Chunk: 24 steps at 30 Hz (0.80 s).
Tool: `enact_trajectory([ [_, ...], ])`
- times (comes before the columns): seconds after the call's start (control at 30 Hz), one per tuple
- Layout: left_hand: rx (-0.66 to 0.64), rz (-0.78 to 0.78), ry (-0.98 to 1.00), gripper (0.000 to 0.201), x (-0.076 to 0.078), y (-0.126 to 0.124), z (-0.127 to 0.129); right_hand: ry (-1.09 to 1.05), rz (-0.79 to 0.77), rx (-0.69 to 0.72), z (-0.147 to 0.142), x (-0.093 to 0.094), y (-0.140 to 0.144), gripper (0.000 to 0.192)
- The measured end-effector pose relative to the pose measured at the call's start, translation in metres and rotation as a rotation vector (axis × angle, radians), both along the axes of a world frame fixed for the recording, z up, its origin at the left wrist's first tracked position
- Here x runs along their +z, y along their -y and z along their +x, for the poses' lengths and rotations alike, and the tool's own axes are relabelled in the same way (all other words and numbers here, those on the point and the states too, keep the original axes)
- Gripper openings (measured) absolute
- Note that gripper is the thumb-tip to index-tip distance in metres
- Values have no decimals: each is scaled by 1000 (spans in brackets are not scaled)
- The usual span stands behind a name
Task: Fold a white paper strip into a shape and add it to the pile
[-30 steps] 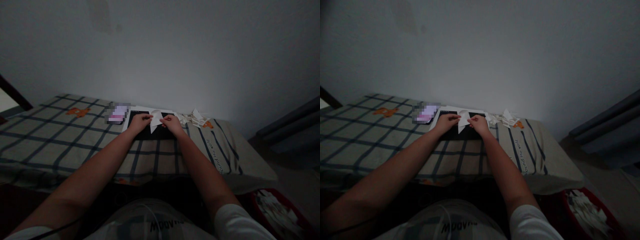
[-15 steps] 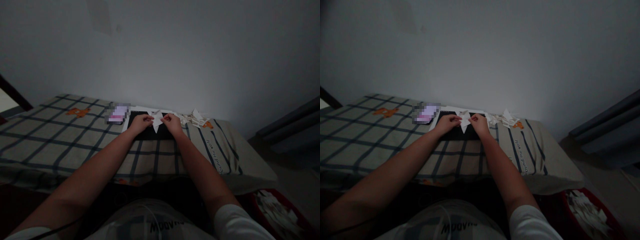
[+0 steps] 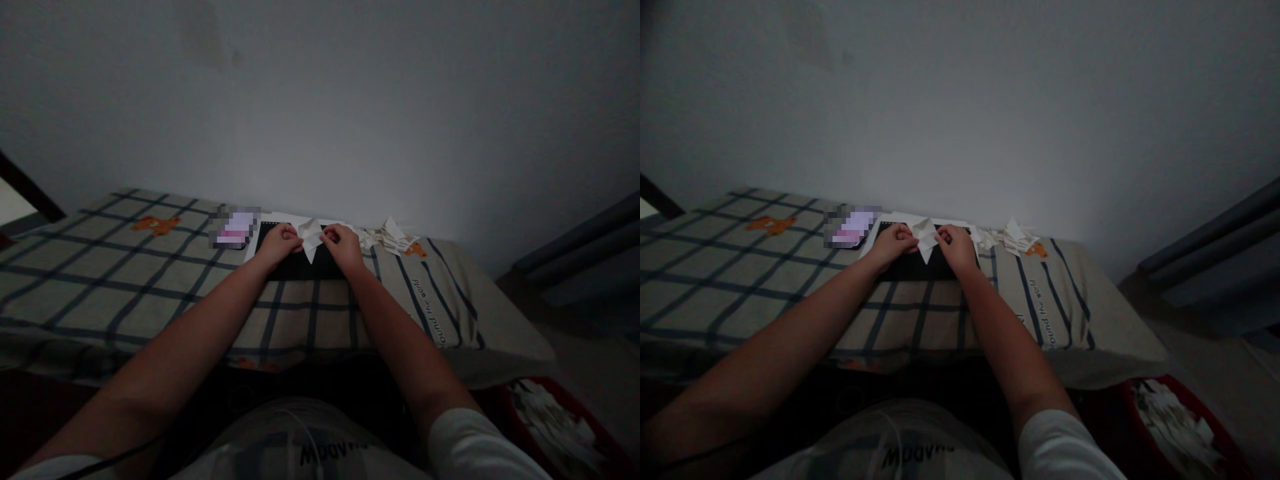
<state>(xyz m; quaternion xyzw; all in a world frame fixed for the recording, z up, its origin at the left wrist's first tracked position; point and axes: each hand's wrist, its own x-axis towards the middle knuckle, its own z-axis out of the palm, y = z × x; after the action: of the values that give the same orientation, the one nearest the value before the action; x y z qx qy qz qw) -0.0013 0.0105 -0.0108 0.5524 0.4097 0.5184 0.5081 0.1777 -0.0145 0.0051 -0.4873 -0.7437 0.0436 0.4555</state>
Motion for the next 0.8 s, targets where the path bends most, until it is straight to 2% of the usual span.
enact_trajectory([
  [0.1, -7, -68, 29, 28, 3, 4, 2, 30, 4, -35, 0, 1, 1, 7],
  [0.23, 2, -82, 4, 35, 6, 8, 3, 47, 10, -49, 0, 0, 1, 9],
  [0.43, 36, -36, -82, 38, 6, 9, 3, 103, 33, -73, 1, 0, 0, 10],
  [0.6, 1, 23, -102, 35, 3, 8, 2, 176, 42, -115, 2, 0, 1, 11],
  [0.8, -9, 101, -163, 32, 0, 4, 1, 85, -30, -109, 2, -4, -3, 25],
])
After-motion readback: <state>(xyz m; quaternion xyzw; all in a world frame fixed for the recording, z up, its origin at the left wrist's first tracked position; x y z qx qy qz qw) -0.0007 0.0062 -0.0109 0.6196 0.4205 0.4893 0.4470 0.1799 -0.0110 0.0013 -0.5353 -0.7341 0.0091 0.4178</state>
